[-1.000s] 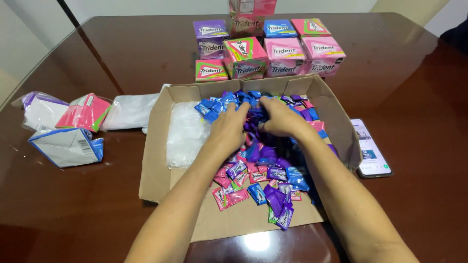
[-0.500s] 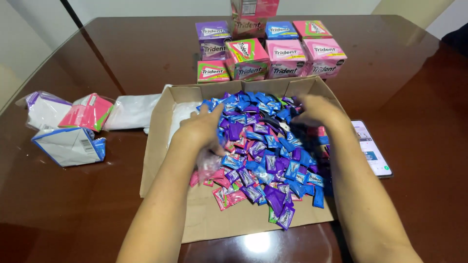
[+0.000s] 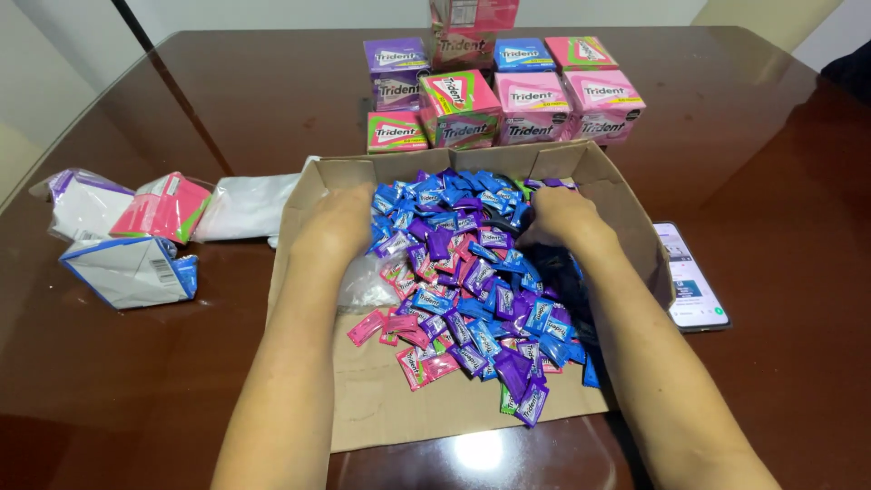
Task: Opening cardboard boxes of gum and emptying the individual packets into a larger container.
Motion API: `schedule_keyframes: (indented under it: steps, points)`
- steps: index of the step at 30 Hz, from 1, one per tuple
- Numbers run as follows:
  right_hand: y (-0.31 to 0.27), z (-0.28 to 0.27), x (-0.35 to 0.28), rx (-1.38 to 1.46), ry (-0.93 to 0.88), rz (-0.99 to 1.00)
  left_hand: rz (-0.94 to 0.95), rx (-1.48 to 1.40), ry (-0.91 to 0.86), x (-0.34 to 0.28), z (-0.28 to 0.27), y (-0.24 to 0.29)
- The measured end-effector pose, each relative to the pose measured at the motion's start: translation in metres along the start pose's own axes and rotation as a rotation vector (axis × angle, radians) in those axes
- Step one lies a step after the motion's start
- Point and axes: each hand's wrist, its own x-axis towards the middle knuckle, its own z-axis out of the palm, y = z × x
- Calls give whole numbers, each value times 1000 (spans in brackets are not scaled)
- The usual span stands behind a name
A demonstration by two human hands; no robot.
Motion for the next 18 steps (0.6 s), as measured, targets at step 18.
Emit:
schedule_keyframes:
  steps: [18]
  points:
    - [63,-28,7,969,271,-218,80,-64,378,-19,-34,-3]
